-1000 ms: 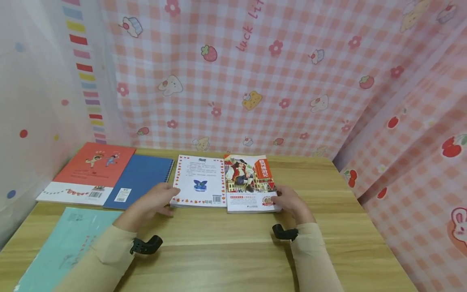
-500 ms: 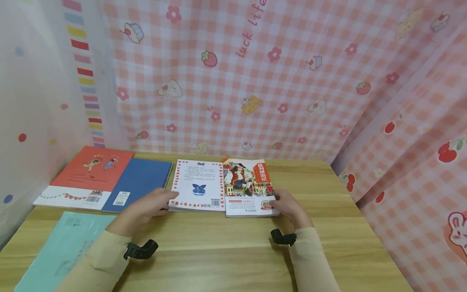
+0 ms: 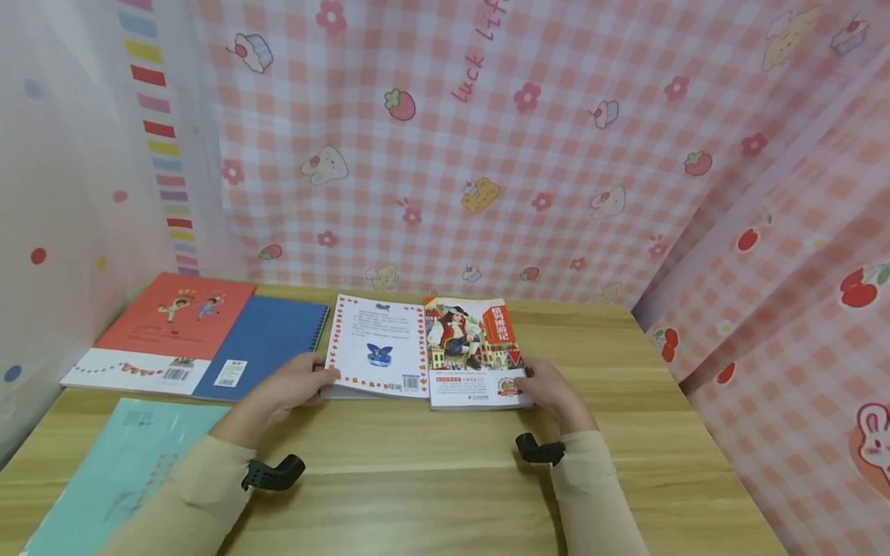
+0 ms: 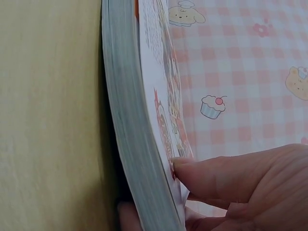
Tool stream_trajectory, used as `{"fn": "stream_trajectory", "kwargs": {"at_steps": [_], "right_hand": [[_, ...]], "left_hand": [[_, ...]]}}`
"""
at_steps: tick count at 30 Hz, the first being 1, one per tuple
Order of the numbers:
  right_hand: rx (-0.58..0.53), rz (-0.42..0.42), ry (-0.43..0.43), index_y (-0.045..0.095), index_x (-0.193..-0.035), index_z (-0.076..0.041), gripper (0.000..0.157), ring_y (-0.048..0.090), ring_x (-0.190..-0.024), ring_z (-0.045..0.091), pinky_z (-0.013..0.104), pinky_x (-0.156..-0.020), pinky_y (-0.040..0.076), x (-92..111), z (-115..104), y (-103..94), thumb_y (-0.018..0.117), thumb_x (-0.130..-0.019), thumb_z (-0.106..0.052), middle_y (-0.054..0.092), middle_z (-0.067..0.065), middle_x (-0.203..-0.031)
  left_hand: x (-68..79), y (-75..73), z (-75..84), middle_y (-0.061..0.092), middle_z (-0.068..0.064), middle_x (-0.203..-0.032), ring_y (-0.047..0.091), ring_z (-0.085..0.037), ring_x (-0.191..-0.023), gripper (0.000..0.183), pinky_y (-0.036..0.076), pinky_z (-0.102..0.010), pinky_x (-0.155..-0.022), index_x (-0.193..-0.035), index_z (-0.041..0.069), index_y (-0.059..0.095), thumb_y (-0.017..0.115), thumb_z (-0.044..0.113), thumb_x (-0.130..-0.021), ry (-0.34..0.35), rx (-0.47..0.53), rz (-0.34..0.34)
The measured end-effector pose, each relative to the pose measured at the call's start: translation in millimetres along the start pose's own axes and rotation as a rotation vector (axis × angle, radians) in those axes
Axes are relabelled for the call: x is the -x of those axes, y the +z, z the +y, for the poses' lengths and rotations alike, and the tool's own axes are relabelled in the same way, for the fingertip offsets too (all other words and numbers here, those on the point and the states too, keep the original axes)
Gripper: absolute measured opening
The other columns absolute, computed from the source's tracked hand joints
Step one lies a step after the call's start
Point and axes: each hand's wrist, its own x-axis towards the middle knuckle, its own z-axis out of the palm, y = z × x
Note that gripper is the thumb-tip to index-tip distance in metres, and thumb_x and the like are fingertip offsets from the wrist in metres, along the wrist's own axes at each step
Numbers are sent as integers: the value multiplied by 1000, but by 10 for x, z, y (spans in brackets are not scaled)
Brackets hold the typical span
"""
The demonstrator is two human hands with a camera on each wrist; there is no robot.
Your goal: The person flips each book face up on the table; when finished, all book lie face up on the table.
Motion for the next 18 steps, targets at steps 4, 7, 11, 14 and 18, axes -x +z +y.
{"fn": "stream_trajectory", "kwargs": {"at_steps": [4,7,11,14,18], "right_hand": [[10,6,1,45,-147,7,49,59,-113,30,42,-95,51,20,-14,-1,54,-100,-4,55,25,-138],[19,10,-4,45,-147,8,49,58,-113,30,44,-97,49,31,-25,4,54,-100,-4,56,24,-136],[25,-4,-24,46,-146,9,48,58,-113,32,47,-101,47,33,-48,19,53,-100,-3,58,25,-133],[24,-3,-16,45,-147,9,48,56,-117,32,48,-103,46,28,-52,22,53,-101,-3,56,26,-137],[27,3,-5,44,-147,9,49,56,-117,32,46,-101,48,24,-50,13,52,-101,-4,53,26,-139]], "left_hand": [[-2,50,13,52,-17,-111,50,-25,-87,45,45,-34,-73,-139,-11,40,52,17,-105,33,-36,45],[23,65,50,45,-25,-131,46,-37,-113,48,43,-51,-93,-144,-7,35,48,20,-107,48,-11,21],[72,61,106,34,-30,-146,39,-42,-131,51,36,-59,-107,-148,-6,29,44,21,-108,52,44,-4],[84,51,127,38,-29,-142,52,-38,-121,49,49,-48,-98,-146,-6,31,45,21,-108,48,91,-14],[77,26,116,42,-27,-136,58,-34,-114,41,54,-44,-93,-139,-7,37,47,19,-108,50,131,-21]]}}
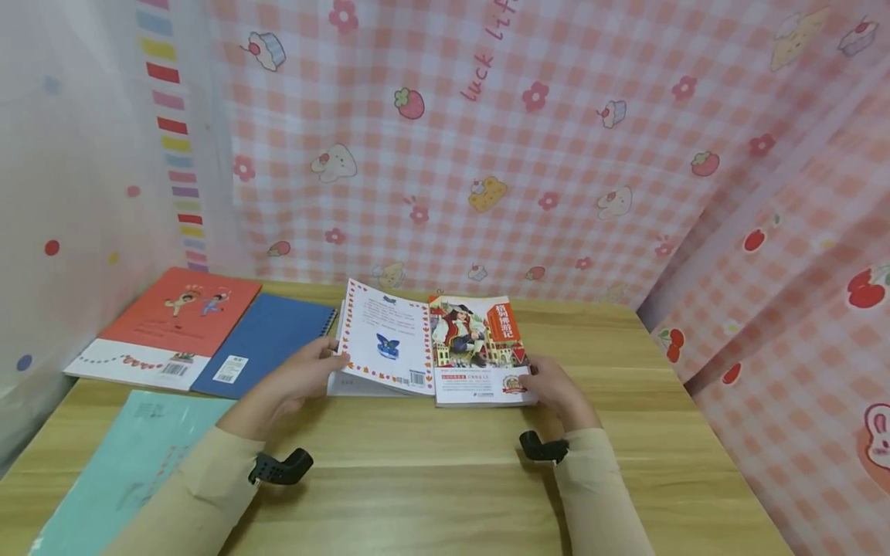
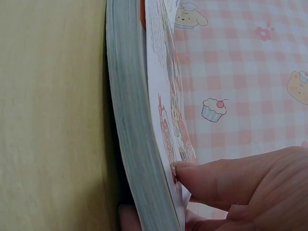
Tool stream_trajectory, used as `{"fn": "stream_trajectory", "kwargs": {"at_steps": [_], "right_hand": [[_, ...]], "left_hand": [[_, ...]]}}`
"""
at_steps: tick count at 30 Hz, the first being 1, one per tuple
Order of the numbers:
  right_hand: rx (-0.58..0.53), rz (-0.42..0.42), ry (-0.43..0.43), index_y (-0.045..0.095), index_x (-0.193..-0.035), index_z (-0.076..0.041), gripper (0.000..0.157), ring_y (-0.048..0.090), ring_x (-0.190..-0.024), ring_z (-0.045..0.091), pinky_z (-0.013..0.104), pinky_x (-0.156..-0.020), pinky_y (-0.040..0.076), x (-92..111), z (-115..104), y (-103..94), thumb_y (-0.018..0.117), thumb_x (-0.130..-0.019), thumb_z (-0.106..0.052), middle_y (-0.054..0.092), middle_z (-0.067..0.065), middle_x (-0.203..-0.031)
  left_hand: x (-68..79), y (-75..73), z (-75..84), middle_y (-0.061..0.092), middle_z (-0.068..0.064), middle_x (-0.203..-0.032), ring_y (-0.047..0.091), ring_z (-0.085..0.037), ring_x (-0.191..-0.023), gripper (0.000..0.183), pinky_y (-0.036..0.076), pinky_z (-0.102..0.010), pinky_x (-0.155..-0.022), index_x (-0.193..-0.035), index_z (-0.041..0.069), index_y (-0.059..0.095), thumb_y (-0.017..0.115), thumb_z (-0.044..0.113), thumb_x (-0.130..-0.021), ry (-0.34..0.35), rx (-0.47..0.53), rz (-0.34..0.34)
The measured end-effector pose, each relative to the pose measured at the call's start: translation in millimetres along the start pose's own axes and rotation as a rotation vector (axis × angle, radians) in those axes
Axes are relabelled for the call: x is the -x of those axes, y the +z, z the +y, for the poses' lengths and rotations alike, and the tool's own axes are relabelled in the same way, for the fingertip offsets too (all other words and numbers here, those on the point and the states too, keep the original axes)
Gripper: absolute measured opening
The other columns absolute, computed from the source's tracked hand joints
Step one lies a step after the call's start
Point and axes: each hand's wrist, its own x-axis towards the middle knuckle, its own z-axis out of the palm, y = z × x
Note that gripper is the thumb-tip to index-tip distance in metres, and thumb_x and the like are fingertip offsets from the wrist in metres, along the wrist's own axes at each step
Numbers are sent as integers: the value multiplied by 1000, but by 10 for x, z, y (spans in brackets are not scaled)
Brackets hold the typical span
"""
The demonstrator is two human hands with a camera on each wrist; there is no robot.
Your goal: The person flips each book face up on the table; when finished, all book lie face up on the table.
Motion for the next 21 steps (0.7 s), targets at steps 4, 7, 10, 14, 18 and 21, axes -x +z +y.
{"fn": "stream_trajectory", "kwargs": {"at_steps": [4,7,10,14,18,21], "right_hand": [[-3,-2,-7,45,-146,9,47,56,-115,32,46,-98,49,2,6,6,52,-101,-4,55,26,-136],[-8,2,-8,45,-146,9,47,55,-117,32,47,-101,46,-12,9,3,51,-102,-4,55,26,-138],[-13,4,-8,45,-147,8,47,55,-117,32,46,-100,47,-25,5,-4,51,-102,-4,55,25,-137],[-21,2,-13,45,-146,9,47,57,-111,30,41,-94,49,-27,-4,6,52,-101,-3,57,25,-134],[-20,-2,-20,44,-146,10,48,57,-112,32,42,-95,49,-20,-2,19,53,-101,-3,54,27,-137],[-19,-2,-15,44,-146,10,48,56,-116,33,45,-98,49,-9,4,17,53,-101,-3,53,28,-139]], "left_hand": [[-15,-18,-22,50,-23,-129,60,-31,-108,31,55,-42,-92,-128,-5,43,50,17,-106,-5,8,10],[-20,-18,-20,59,-19,-119,62,-23,-96,31,56,-34,-82,-129,-2,42,51,17,-106,-25,34,23],[-28,-11,-18,64,-16,-113,62,-19,-89,32,53,-31,-75,-132,0,40,50,18,-107,-45,60,30],[-58,-31,-73,59,-22,-123,64,-23,-100,31,53,-42,-92,-129,-3,39,48,16,-107,-38,75,26],[-98,-53,-129,61,-26,-121,69,-27,-103,27,52,-48,-100,-125,-6,37,47,11,-107,-25,146,1],[-120,-59,-140,67,-24,-111,72,-29,-97,26,57,-42,-92,-125,-6,35,47,8,-107,-36,203,-20]]}}
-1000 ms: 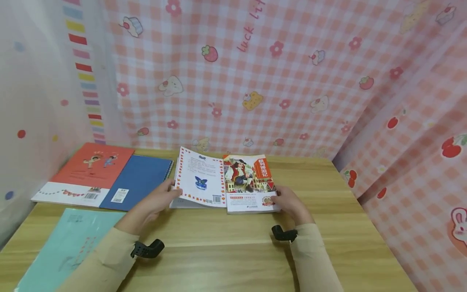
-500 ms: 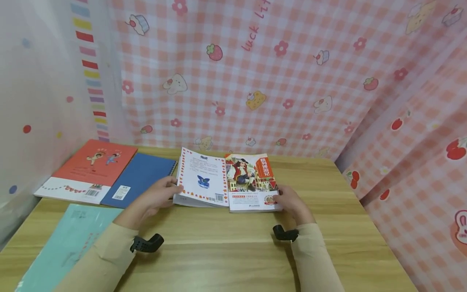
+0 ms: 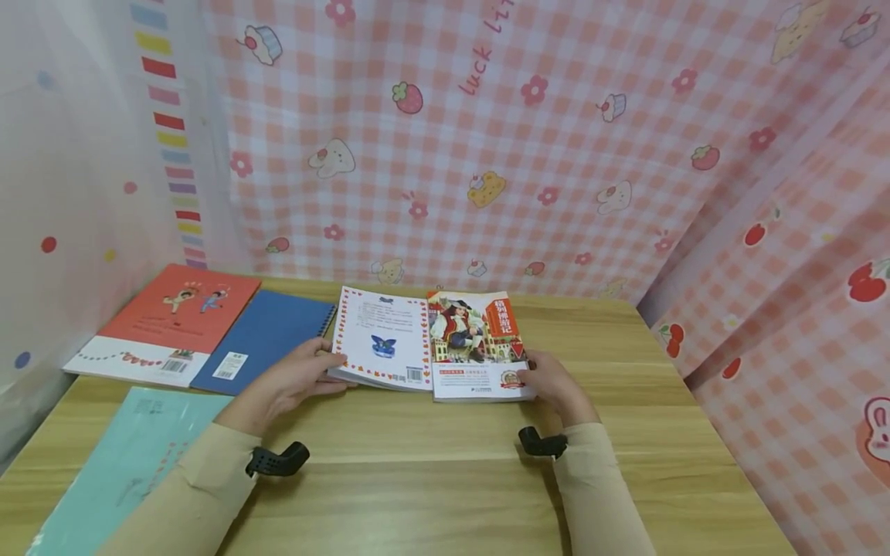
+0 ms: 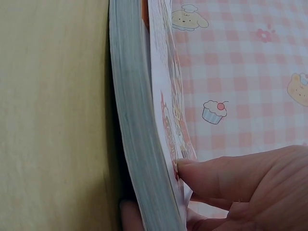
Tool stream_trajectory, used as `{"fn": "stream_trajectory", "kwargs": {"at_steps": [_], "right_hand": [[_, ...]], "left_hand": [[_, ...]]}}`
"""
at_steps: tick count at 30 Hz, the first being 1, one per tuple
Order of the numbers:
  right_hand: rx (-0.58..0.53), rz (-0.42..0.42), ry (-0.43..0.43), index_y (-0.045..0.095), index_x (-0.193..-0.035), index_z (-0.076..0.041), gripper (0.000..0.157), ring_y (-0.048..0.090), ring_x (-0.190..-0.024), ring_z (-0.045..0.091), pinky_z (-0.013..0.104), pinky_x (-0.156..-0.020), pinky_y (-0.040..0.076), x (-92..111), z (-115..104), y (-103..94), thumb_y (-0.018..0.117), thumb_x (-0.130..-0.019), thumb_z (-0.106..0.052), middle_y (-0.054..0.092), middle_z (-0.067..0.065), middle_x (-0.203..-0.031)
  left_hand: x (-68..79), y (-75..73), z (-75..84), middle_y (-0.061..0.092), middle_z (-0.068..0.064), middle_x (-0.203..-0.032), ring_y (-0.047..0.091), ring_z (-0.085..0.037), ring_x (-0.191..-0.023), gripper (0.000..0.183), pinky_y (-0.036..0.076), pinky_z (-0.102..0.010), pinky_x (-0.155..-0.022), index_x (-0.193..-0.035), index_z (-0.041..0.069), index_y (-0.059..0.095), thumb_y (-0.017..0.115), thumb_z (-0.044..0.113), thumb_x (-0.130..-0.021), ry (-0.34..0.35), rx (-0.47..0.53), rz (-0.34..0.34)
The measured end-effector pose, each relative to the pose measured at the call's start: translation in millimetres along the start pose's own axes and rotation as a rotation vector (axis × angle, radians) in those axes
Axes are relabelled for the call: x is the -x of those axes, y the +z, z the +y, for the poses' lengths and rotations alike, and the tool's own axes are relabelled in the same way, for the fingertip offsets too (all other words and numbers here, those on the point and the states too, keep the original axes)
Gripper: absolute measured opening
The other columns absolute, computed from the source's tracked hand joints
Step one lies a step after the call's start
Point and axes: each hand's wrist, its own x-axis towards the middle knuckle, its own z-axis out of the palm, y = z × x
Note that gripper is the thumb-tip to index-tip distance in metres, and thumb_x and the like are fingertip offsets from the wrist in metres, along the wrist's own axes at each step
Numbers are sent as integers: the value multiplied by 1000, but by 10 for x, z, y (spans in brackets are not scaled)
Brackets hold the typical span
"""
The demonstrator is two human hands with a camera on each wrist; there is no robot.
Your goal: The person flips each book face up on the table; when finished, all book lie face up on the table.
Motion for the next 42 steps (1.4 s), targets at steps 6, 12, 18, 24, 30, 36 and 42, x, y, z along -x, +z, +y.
{"fn": "stream_trajectory", "kwargs": {"at_steps": [6,12,18,24,30,36,42], "right_hand": [[-6,0,11,42,-148,9,50,54,-120,35,48,-104,46,3,0,-2,52,-102,-4,51,28,-141],[-7,-5,23,41,-150,6,51,53,-121,33,47,-104,45,-1,-3,2,53,-102,-6,51,26,-142],[6,-12,0,41,-150,7,51,52,-124,34,48,-105,45,-13,19,-10,53,-102,-6,48,28,-146],[30,-11,-27,40,-150,8,52,47,-132,37,52,-111,39,-19,38,-18,53,-102,-6,44,29,-149],[30,-10,-18,39,-150,9,52,42,-139,40,53,-116,34,-20,23,-20,52,-103,-8,40,30,-153],[13,-5,0,40,-150,9,51,47,-131,37,53,-114,37,-6,7,-5,51,-103,-9,45,29,-149],[6,-6,9,36,-151,10,53,46,-131,36,53,-113,37,8,-17,2,49,-103,-7,43,29,-150]], "left_hand": [[-25,1,-16,66,-24,-112,73,-30,-96,28,58,-38,-91,-126,-7,34,48,10,-108,-10,43,2],[-20,-10,-47,61,-24,-111,72,-26,-94,25,58,-31,-90,-127,-9,32,43,1,-107,84,61,1],[-16,-12,-31,59,-19,-107,73,-21,-90,22,58,-29,-88,-126,-9,34,42,0,-108,156,103,18],[1,-4,22,61,-18,-104,73,-19,-88,23,59,-29,-86,-127,-9,36,42,2,-108,176,91,49],[39,6,92,62,-16,-104,72,-16,-88,26,58,-31,-88,-130,-9,37,43,3,-108,174,54,75],[77,-9,146,62,-17,-107,72,-16,-90,27,58,-29,-86,-131,-8,37,41,6,-109,187,47,74],[115,-26,182,63,-18,-109,73,-17,-92,28,58,-30,-88,-132,-7,36,41,9,-109,196,57,60]]}}
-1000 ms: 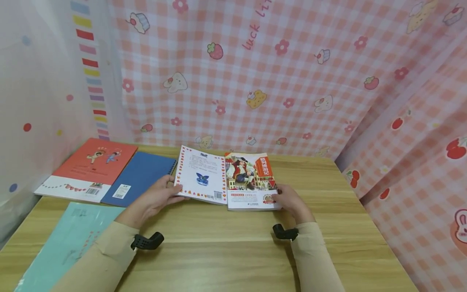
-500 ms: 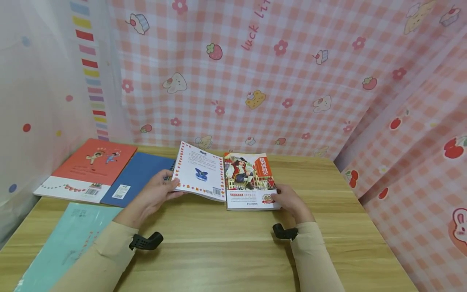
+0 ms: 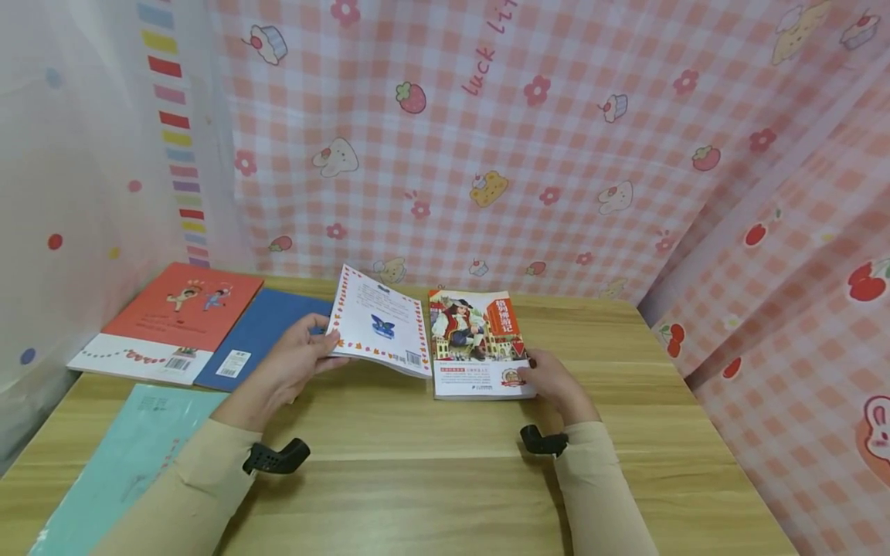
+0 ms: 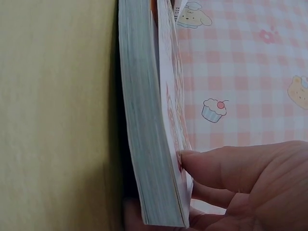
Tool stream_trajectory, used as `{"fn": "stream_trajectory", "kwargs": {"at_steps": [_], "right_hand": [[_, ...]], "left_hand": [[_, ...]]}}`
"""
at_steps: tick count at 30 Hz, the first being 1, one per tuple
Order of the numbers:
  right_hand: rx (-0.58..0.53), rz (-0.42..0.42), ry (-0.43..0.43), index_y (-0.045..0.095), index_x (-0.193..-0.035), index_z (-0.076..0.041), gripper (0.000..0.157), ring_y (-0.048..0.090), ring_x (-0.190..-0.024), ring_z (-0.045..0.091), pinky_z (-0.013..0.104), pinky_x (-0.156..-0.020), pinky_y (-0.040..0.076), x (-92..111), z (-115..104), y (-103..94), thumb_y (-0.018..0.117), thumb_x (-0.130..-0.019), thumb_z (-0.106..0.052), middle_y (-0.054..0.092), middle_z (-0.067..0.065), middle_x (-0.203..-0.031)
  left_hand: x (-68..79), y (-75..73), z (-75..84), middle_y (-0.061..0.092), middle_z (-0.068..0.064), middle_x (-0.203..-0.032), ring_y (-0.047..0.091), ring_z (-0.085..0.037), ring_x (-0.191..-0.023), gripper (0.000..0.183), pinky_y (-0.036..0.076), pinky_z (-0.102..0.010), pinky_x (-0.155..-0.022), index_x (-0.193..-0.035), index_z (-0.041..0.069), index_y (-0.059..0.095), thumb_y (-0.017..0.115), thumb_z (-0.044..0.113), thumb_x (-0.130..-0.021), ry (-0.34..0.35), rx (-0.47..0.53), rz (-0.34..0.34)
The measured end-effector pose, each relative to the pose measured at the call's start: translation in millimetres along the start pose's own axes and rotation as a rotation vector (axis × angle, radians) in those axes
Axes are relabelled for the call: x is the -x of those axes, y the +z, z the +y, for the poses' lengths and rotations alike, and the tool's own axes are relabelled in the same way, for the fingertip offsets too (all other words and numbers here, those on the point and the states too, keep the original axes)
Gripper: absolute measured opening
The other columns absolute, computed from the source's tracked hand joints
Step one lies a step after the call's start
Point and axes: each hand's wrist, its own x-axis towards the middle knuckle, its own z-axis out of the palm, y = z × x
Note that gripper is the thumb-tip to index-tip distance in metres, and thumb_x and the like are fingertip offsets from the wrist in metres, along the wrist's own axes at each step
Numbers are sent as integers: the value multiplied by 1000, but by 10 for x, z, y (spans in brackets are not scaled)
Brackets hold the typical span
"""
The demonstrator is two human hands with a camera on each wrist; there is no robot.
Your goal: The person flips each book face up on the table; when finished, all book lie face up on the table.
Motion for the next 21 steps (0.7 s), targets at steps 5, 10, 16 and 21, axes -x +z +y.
{"fn": "stream_trajectory", "kwargs": {"at_steps": [5,10,16,21], "right_hand": [[2,0,0,36,-151,10,53,43,-135,38,54,-114,35,9,-8,3,49,-103,-7,41,30,-152],[18,5,3,37,-151,9,52,42,-137,40,54,-115,35,1,-7,10,51,-103,-8,41,30,-151],[89,32,-8,42,-148,10,50,50,-126,36,52,-109,42,-42,10,33,55,-103,-7,51,29,-141],[153,62,-14,48,-144,10,48,55,-120,36,50,-101,48,-33,1,52,59,-102,-9,55,29,-136]], "left_hand": [[13,-1,25,62,-19,-111,72,-18,-93,28,57,-33,-91,-133,-6,36,42,9,-109,-5,4,-3],[15,2,45,62,-19,-112,72,-17,-94,29,57,-35,-92,-133,-5,37,43,9,-109,1,1,-8],[17,-6,80,64,-17,-108,72,-16,-91,27,59,-31,-86,-131,-5,38,44,10,-109,11,10,-10],[42,-21,132,66,-15,-107,72,-15,-89,26,59,-31,-86,-130,-5,38,44,9,-109,19,16,-9]]}}
